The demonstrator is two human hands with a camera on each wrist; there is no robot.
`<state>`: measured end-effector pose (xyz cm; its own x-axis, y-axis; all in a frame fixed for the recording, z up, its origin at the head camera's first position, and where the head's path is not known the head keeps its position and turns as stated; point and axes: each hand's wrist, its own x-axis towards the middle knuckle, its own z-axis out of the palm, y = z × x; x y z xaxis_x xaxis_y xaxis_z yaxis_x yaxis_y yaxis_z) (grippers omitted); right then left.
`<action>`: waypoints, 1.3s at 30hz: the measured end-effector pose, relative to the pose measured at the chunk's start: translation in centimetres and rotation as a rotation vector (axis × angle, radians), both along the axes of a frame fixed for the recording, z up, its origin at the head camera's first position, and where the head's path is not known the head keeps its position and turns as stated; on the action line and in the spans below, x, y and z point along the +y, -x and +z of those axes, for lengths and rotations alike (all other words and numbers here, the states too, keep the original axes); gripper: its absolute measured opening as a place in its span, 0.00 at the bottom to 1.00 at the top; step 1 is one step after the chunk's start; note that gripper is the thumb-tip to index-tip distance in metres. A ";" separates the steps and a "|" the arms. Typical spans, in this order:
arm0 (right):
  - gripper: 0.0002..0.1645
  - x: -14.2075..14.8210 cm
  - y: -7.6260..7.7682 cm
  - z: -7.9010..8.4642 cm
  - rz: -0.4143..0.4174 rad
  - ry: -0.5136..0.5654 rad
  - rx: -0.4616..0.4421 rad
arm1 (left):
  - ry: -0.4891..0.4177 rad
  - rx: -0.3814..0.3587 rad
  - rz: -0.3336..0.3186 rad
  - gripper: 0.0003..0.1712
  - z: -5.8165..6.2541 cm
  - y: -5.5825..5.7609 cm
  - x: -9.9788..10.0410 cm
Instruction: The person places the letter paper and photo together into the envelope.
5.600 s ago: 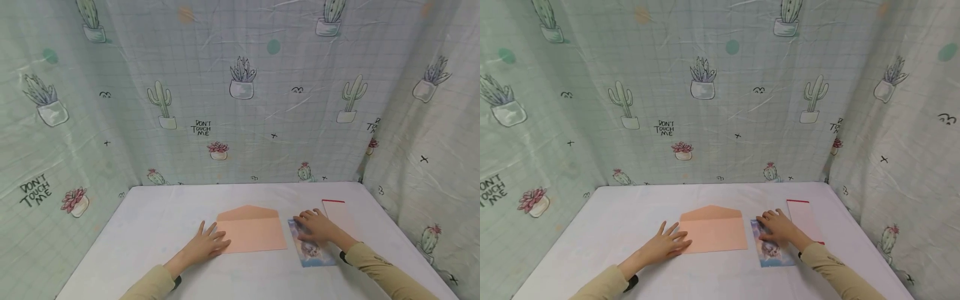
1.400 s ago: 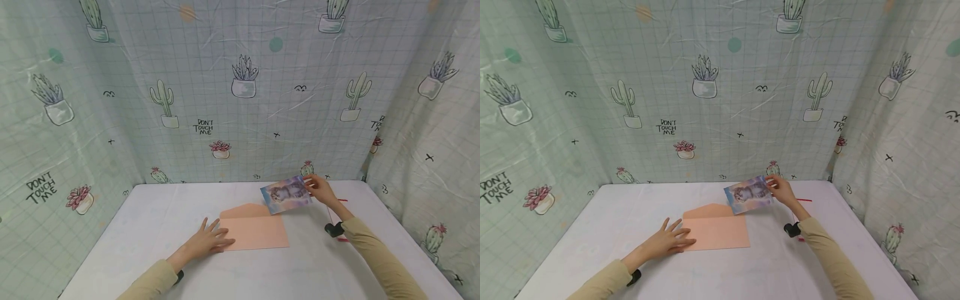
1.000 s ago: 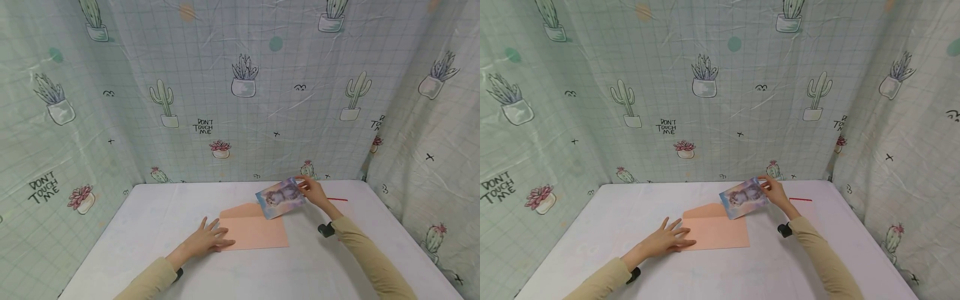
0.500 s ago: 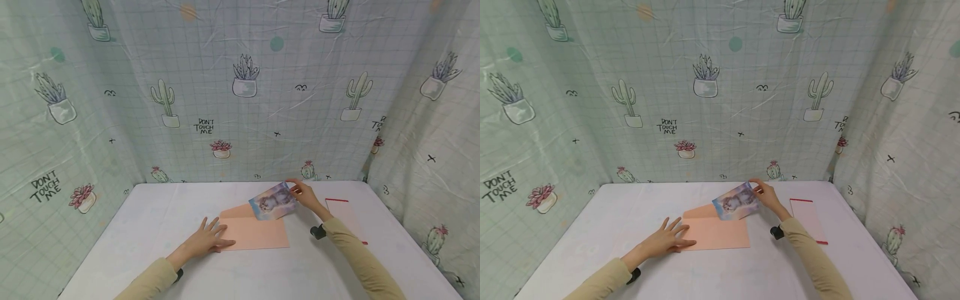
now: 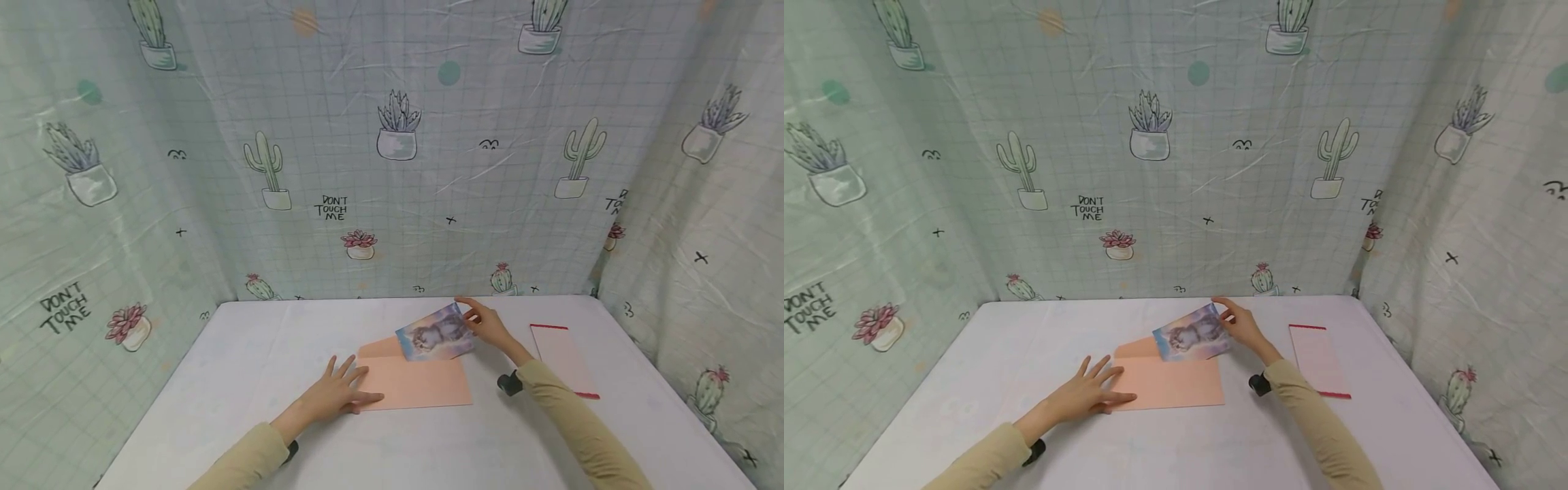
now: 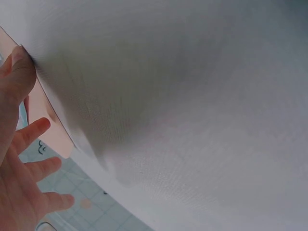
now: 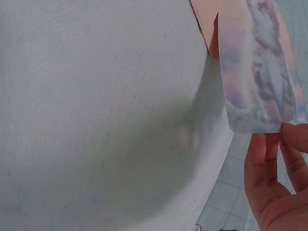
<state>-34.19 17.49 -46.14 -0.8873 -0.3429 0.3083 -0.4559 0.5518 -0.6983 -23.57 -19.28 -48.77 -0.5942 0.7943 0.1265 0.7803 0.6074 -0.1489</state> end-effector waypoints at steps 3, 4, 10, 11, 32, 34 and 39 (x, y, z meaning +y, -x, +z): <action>0.30 -0.3 0.1 -0.2 0.009 -0.010 -0.027 | -0.009 0.012 -0.012 0.28 0.1 0.0 0.0; 0.30 -0.3 0.2 -0.3 0.014 -0.011 -0.044 | -0.009 0.010 -0.012 0.28 0.1 0.0 0.0; 0.33 -0.9 0.4 -1.0 0.050 0.009 -0.154 | 0.002 -0.009 0.000 0.29 0.1 0.0 0.0; 0.33 -1.0 0.3 -1.0 0.059 0.010 -0.165 | 0.002 -0.008 -0.002 0.28 0.1 0.0 0.0; 0.31 -2.9 -0.3 -1.6 0.106 0.021 -0.145 | -0.030 -0.079 0.000 0.27 0.2 -0.2 0.0; 0.30 -3.0 -0.3 -1.6 0.103 0.017 -0.146 | -0.040 -0.080 -0.008 0.26 0.3 -0.2 0.0; 0.27 -3.3 -0.3 -1.7 0.105 0.023 -0.162 | -0.043 -0.091 -0.007 0.26 0.3 -0.3 0.0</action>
